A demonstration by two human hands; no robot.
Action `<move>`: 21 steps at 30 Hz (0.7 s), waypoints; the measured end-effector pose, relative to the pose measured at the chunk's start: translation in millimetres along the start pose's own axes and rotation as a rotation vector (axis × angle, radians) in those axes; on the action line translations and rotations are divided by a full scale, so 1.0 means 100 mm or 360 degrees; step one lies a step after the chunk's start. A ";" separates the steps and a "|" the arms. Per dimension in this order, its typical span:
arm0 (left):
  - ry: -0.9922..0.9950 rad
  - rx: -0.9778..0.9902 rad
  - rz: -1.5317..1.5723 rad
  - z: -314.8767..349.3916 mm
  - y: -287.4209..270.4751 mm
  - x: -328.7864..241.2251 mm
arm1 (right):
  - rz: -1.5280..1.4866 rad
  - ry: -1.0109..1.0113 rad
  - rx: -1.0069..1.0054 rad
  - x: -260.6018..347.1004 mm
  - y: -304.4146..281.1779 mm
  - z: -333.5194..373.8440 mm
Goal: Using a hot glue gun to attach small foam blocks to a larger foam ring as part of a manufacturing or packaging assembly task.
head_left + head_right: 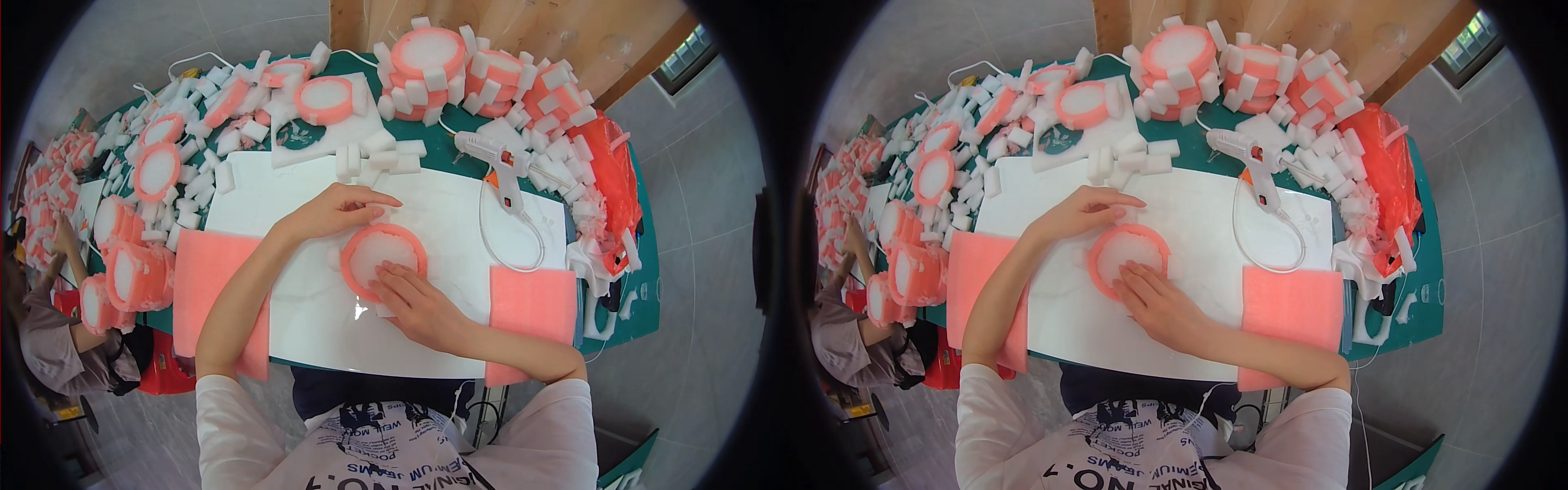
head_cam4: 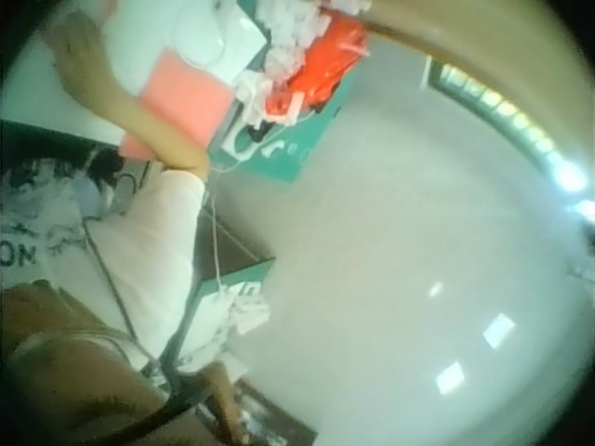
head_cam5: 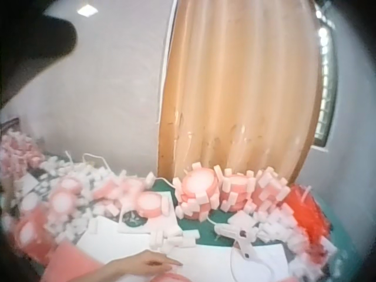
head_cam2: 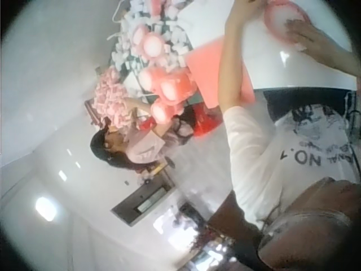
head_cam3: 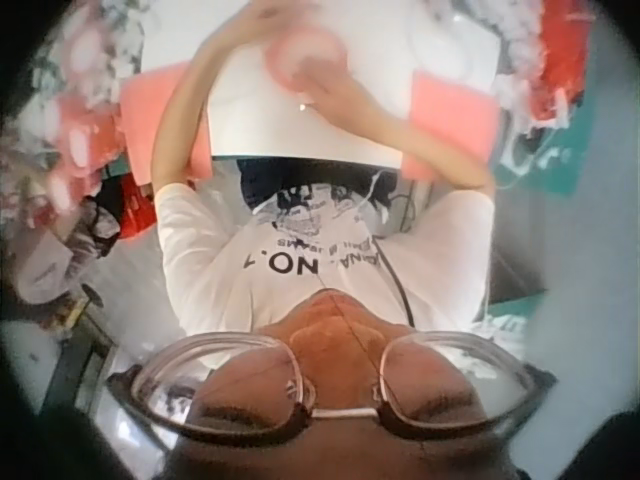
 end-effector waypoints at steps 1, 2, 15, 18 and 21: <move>-0.0007 -0.0006 -0.0010 0.00 0.00 0.00 | 0.0003 -0.0002 -0.0001 0.01 -0.01 0.00; -0.0003 -0.0006 -0.0010 0.00 0.01 0.00 | 0.0088 -0.0042 0.0009 0.03 -0.01 0.00; -0.0011 0.0009 0.0026 -0.02 0.01 0.02 | 0.0064 -0.0047 -0.0114 -0.02 -0.01 -0.01; 0.0020 -0.0004 0.0025 -0.01 0.01 0.02 | 0.0206 -0.0115 -0.0121 0.02 -0.01 0.00; 0.0038 -0.0018 0.0029 0.00 0.00 0.03 | 0.0339 -0.0271 -0.0053 0.06 0.00 0.01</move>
Point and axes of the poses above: each hand's wrist, its own z-axis away from the middle knuckle, its own y-axis out of the palm, x = y × z, the point moved 5 cm from there along -z, towards the middle knuckle, and after that the axes turned 11 degrees about -x, right-handed, at the moved point
